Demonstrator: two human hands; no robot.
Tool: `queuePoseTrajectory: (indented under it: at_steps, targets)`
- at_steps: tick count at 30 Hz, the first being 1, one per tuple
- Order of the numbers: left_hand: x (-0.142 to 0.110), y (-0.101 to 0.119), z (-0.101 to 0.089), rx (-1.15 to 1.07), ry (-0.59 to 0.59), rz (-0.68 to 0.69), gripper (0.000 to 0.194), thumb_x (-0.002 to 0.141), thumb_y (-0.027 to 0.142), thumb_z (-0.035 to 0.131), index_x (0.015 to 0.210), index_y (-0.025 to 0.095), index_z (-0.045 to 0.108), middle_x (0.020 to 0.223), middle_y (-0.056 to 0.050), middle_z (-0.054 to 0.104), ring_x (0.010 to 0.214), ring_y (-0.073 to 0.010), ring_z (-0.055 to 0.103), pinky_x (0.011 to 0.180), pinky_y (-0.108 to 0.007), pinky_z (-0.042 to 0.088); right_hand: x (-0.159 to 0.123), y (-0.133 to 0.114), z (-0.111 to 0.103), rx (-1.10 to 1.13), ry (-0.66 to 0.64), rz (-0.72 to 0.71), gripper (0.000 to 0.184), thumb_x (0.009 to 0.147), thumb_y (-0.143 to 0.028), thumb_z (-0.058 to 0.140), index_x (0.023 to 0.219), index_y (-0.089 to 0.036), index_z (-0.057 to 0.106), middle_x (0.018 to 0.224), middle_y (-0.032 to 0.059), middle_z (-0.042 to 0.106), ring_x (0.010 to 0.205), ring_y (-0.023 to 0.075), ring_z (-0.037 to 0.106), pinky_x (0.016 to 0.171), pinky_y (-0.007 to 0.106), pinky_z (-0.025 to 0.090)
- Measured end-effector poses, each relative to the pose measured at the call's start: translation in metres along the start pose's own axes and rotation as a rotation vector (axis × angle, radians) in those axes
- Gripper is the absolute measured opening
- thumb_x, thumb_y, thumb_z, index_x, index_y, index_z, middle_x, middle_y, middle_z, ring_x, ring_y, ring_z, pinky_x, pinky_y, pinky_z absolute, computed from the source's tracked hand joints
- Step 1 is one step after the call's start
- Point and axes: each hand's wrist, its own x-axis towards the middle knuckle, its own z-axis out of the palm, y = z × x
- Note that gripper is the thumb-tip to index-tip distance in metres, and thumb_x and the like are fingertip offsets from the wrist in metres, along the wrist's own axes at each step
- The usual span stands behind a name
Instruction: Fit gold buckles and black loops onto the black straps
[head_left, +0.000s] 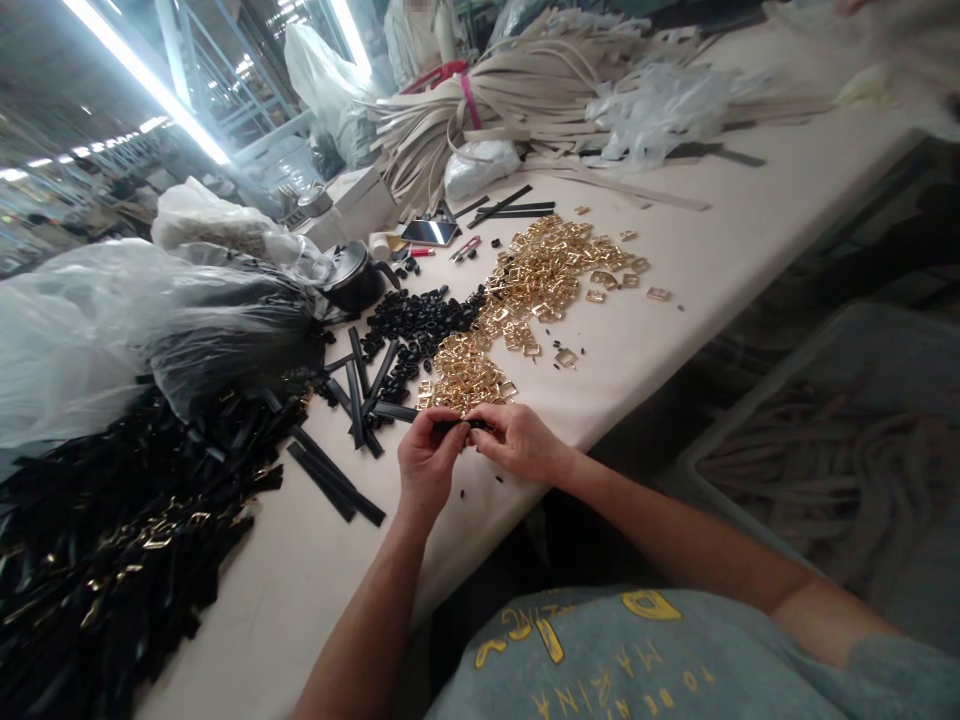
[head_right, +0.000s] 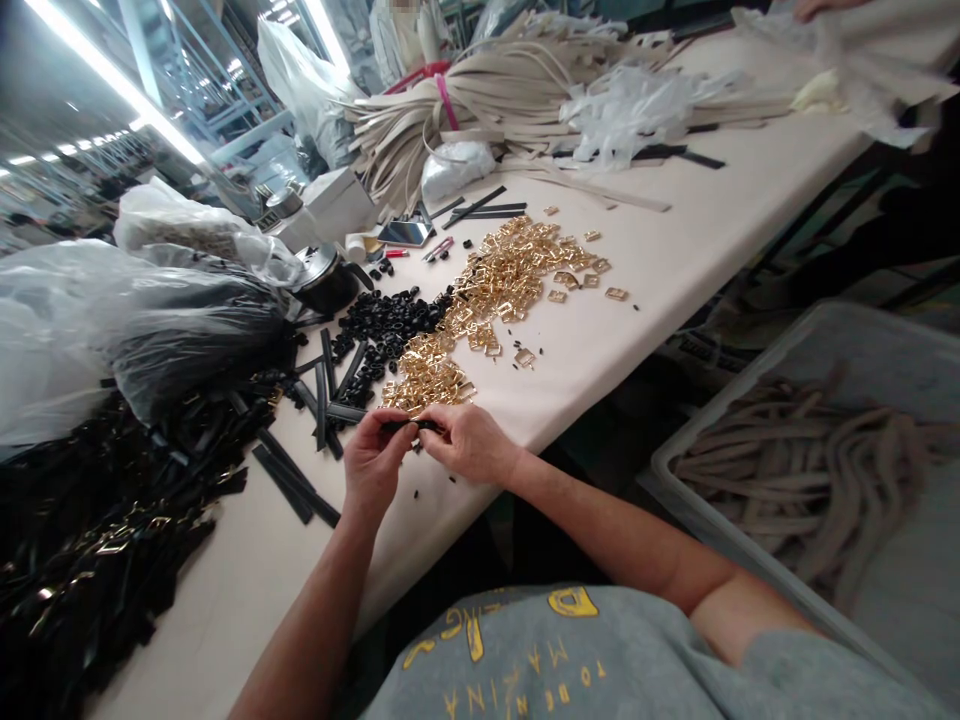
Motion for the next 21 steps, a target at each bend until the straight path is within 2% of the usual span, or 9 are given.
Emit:
queuePoseTrajectory:
  at_steps: [4, 7, 9, 12, 13, 14, 16, 18, 21]
  targets:
    - [0.0, -0.003, 0.001, 0.017, -0.009, -0.001, 0.027, 0.067, 0.031, 0.081, 0.084, 0.017, 0.066, 0.073, 0.0, 0.066, 0.061, -0.0103, 0.06, 0.06, -0.022, 0.05, 0.0, 0.0, 0.0, -0.082, 0.049, 0.018, 0.01, 0.081, -0.017, 0.054, 0.077, -0.016, 0.063, 0.064, -0.0019, 0.058, 0.056, 0.0094, 0.047, 0.056, 0.021, 0.033]
    - [0.001, -0.003, -0.002, 0.01, -0.036, 0.014, 0.039, 0.07, 0.031, 0.079, 0.106, 0.019, 0.066, 0.08, -0.001, 0.069, 0.065, -0.0117, 0.063, 0.061, -0.023, 0.051, 0.0, 0.0, -0.001, -0.025, 0.103, 0.022, 0.012, 0.083, -0.018, 0.051, 0.073, -0.017, 0.058, 0.06, -0.0028, 0.054, 0.054, 0.0091, 0.044, 0.054, 0.021, 0.031]
    - [0.001, -0.001, -0.007, 0.029, -0.012, 0.046, 0.04, 0.075, 0.034, 0.076, 0.111, 0.02, 0.065, 0.082, -0.002, 0.069, 0.067, -0.0133, 0.065, 0.062, -0.024, 0.052, 0.0, 0.0, -0.002, 0.016, 0.117, 0.044, 0.015, 0.084, -0.019, 0.049, 0.071, -0.017, 0.056, 0.057, -0.0034, 0.051, 0.053, 0.0092, 0.043, 0.052, 0.021, 0.031]
    - [0.002, 0.0, -0.017, 0.101, 0.084, 0.117, 0.023, 0.08, 0.038, 0.07, 0.087, 0.017, 0.068, 0.071, -0.002, 0.066, 0.061, -0.0123, 0.063, 0.058, -0.023, 0.05, 0.0, 0.001, -0.004, 0.054, 0.135, 0.075, 0.015, 0.084, -0.021, 0.048, 0.071, -0.018, 0.054, 0.055, -0.0041, 0.05, 0.052, 0.0095, 0.042, 0.051, 0.021, 0.03]
    - [0.003, 0.0, -0.019, 0.127, 0.091, 0.122, 0.024, 0.081, 0.039, 0.069, 0.077, 0.016, 0.067, 0.065, -0.001, 0.064, 0.056, -0.011, 0.059, 0.055, -0.022, 0.048, 0.0, 0.001, -0.004, 0.064, 0.138, 0.079, 0.015, 0.084, -0.021, 0.048, 0.071, -0.018, 0.054, 0.055, -0.0042, 0.049, 0.052, 0.0095, 0.042, 0.051, 0.021, 0.03]
    - [0.004, -0.001, -0.021, 0.148, 0.071, 0.103, 0.027, 0.08, 0.04, 0.07, 0.07, 0.015, 0.065, 0.06, 0.0, 0.061, 0.052, -0.0098, 0.055, 0.052, -0.021, 0.045, 0.0, 0.002, -0.004, 0.072, 0.14, 0.079, 0.015, 0.084, -0.021, 0.048, 0.071, -0.018, 0.053, 0.054, -0.0042, 0.049, 0.052, 0.0095, 0.042, 0.051, 0.021, 0.03]
    - [0.006, -0.002, -0.022, 0.14, -0.023, -0.003, 0.028, 0.076, 0.04, 0.073, 0.067, 0.015, 0.065, 0.056, 0.001, 0.058, 0.048, -0.0081, 0.05, 0.048, -0.02, 0.041, -0.001, 0.002, -0.004, 0.084, 0.13, 0.068, 0.015, 0.084, -0.021, 0.047, 0.07, -0.018, 0.052, 0.055, -0.0038, 0.05, 0.053, 0.0096, 0.043, 0.052, 0.021, 0.031]
    - [0.008, -0.004, -0.019, 0.032, -0.107, -0.133, 0.028, 0.071, 0.04, 0.077, 0.078, 0.014, 0.068, 0.061, 0.001, 0.061, 0.048, -0.0072, 0.048, 0.047, -0.02, 0.04, -0.001, 0.003, -0.005, 0.086, 0.111, 0.043, 0.015, 0.084, -0.02, 0.047, 0.071, -0.018, 0.053, 0.057, -0.0033, 0.051, 0.054, 0.0097, 0.044, 0.053, 0.021, 0.032]
    - [0.008, -0.005, -0.011, -0.194, -0.092, -0.266, 0.039, 0.067, 0.042, 0.079, 0.091, 0.013, 0.07, 0.061, 0.0, 0.06, 0.047, -0.0057, 0.047, 0.046, -0.019, 0.038, -0.001, 0.004, -0.004, 0.053, 0.087, 0.014, 0.014, 0.083, -0.019, 0.048, 0.071, -0.018, 0.054, 0.058, -0.0031, 0.051, 0.054, 0.0097, 0.044, 0.053, 0.021, 0.032]
